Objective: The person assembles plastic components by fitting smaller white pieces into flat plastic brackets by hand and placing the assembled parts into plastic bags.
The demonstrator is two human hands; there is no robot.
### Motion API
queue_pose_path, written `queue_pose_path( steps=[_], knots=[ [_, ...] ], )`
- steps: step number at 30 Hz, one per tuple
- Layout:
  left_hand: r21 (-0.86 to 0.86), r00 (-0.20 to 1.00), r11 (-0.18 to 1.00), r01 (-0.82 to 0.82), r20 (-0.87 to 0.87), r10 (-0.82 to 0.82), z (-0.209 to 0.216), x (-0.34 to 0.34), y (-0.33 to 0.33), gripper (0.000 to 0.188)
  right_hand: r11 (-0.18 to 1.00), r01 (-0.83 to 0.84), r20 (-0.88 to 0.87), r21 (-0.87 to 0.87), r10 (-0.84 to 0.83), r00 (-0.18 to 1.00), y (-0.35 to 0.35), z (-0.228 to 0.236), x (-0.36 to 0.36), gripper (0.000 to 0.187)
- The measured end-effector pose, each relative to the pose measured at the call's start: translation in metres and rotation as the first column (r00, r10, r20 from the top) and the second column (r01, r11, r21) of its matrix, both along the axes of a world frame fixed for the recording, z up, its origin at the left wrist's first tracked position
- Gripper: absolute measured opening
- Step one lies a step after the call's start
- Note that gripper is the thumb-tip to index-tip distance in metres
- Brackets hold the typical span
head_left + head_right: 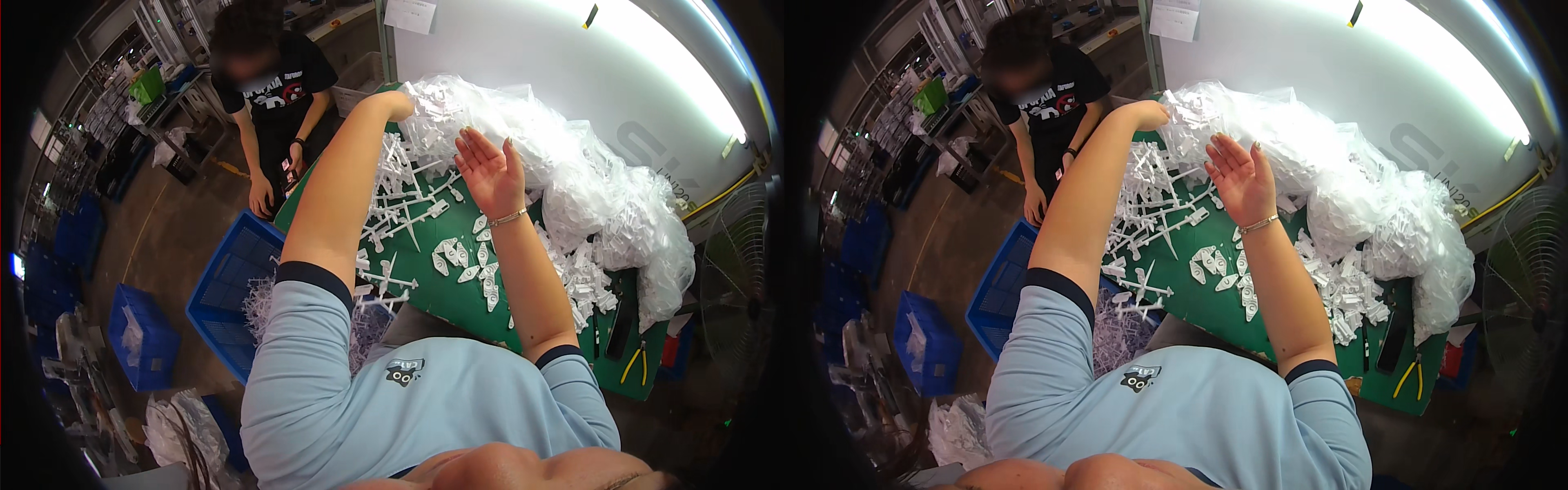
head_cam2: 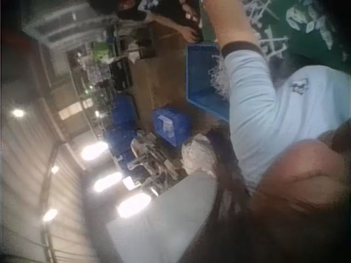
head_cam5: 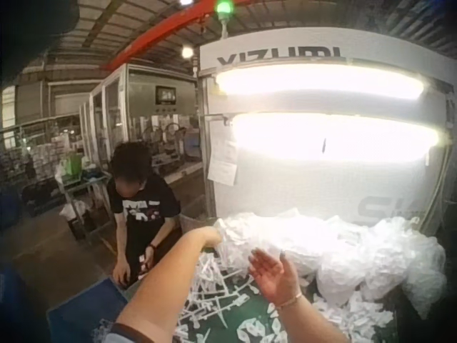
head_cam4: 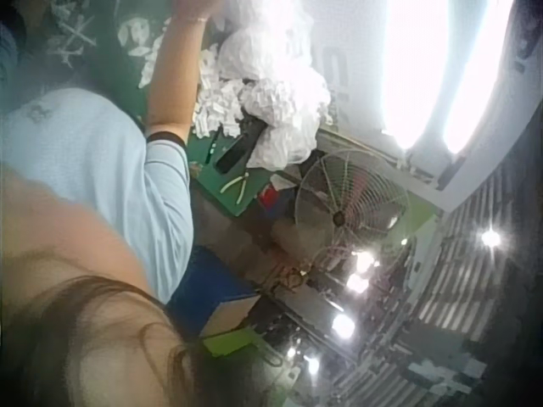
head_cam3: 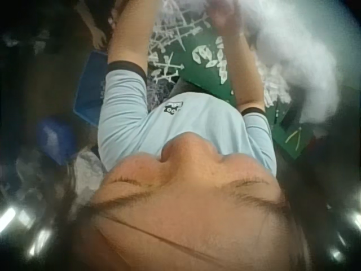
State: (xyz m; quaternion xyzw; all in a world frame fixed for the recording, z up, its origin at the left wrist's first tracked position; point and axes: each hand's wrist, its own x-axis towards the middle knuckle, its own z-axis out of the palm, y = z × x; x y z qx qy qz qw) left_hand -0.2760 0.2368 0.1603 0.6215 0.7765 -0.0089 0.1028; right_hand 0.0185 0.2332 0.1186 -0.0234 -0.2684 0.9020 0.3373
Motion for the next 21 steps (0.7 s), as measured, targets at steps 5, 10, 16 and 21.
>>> queue_pose_path(
  steps=[5, 10, 16, 21],
  knots=[
    [-0.044, 0.993, 0.999, 0.015, -0.119, -0.021, 0.024, 0.014, -0.007, 0.038, 1.000, -0.014, -0.010, 0.019, 0.014, 1.000, 0.004, -0.004, 0.002, 0.060],
    [0.136, 0.858, 0.854, -0.501, 0.202, 0.471, 0.052, 0.014, -0.016, 0.041, 1.000, -0.002, 0.006, 0.027, 0.002, 1.000, 0.003, -0.003, 0.003, 0.060],
    [0.296, 0.917, 0.868, -0.398, 0.170, 0.362, 0.048, 0.005, -0.022, 0.036, 0.999, -0.006, 0.065, 0.033, 0.004, 0.998, 0.003, -0.003, 0.005, 0.061],
    [0.346, 0.913, 0.851, -0.396, 0.252, 0.322, 0.053, 0.004, -0.022, 0.041, 0.999, 0.000, 0.062, 0.042, -0.002, 0.998, 0.005, 0.002, 0.009, 0.061]
  ],
)
